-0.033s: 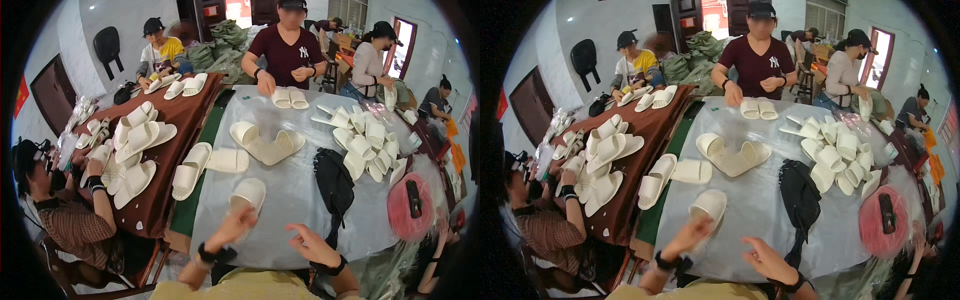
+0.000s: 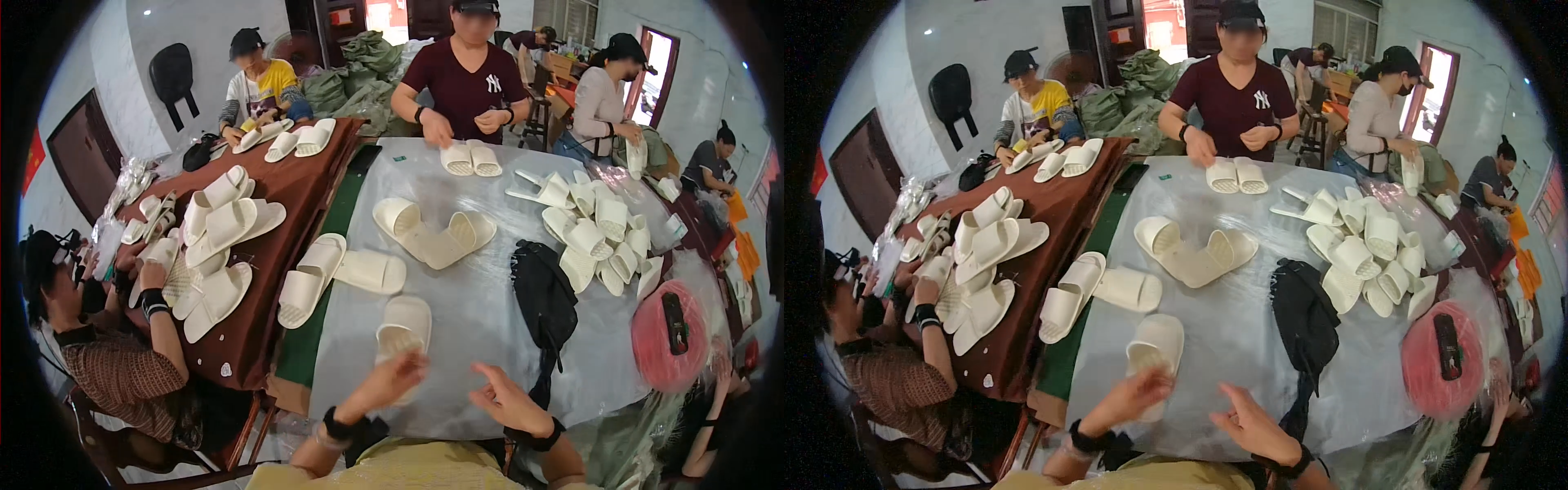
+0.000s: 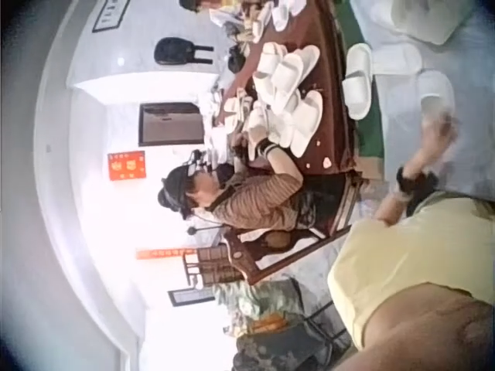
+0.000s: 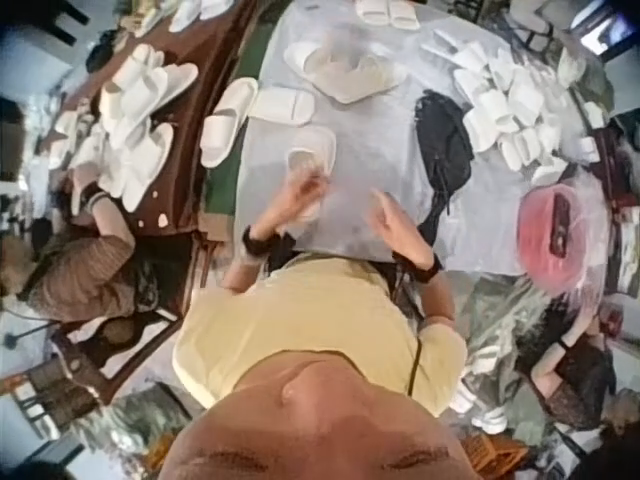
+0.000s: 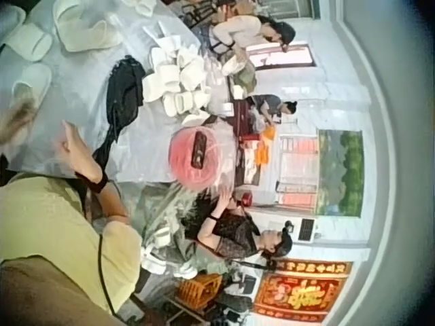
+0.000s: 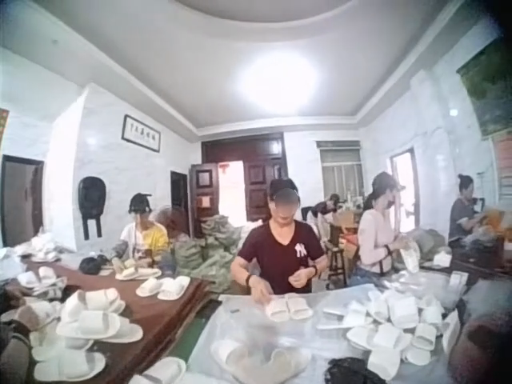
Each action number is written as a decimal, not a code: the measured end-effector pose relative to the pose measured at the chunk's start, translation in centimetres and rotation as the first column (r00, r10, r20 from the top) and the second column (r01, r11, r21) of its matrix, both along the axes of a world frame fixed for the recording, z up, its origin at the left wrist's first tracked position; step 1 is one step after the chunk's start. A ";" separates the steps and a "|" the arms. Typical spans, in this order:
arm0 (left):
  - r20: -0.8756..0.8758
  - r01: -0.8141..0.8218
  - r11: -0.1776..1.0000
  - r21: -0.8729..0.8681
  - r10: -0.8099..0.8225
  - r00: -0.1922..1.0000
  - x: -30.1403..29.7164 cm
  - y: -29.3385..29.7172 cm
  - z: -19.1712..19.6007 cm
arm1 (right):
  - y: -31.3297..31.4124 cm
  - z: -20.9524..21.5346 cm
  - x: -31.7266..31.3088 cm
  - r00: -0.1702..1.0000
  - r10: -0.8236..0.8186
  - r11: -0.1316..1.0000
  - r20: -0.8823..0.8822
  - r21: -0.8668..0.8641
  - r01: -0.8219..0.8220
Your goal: Assembling and checking hotel-style slippers at a production table.
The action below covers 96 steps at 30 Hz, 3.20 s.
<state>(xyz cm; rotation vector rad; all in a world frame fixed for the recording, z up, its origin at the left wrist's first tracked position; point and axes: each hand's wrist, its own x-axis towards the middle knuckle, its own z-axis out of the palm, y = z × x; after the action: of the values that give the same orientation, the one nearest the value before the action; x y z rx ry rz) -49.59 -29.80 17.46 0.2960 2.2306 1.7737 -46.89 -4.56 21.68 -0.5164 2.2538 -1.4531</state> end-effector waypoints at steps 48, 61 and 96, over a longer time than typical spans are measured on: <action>-0.412 -0.137 0.810 -0.570 -0.137 0.901 4.8 0.9 -2.1 | 0.2 -7.0 0.8 0.878 -0.301 0.732 -0.372 0.500 0.463; -0.310 -0.011 0.631 -0.776 -0.366 0.877 6.2 1.9 -1.2 | 1.0 -5.6 -1.4 0.928 -0.151 0.863 -0.342 0.412 0.292; -0.290 0.092 0.980 -0.176 -0.141 0.947 3.6 3.6 0.5 | 3.5 -0.9 -2.3 0.812 -0.128 0.614 -0.569 0.597 0.516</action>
<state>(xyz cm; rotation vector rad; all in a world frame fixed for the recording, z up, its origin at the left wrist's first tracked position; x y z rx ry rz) -46.02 -26.20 17.97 0.6906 2.4855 1.5634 -49.24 -1.04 20.78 -0.1787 3.1995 -0.3944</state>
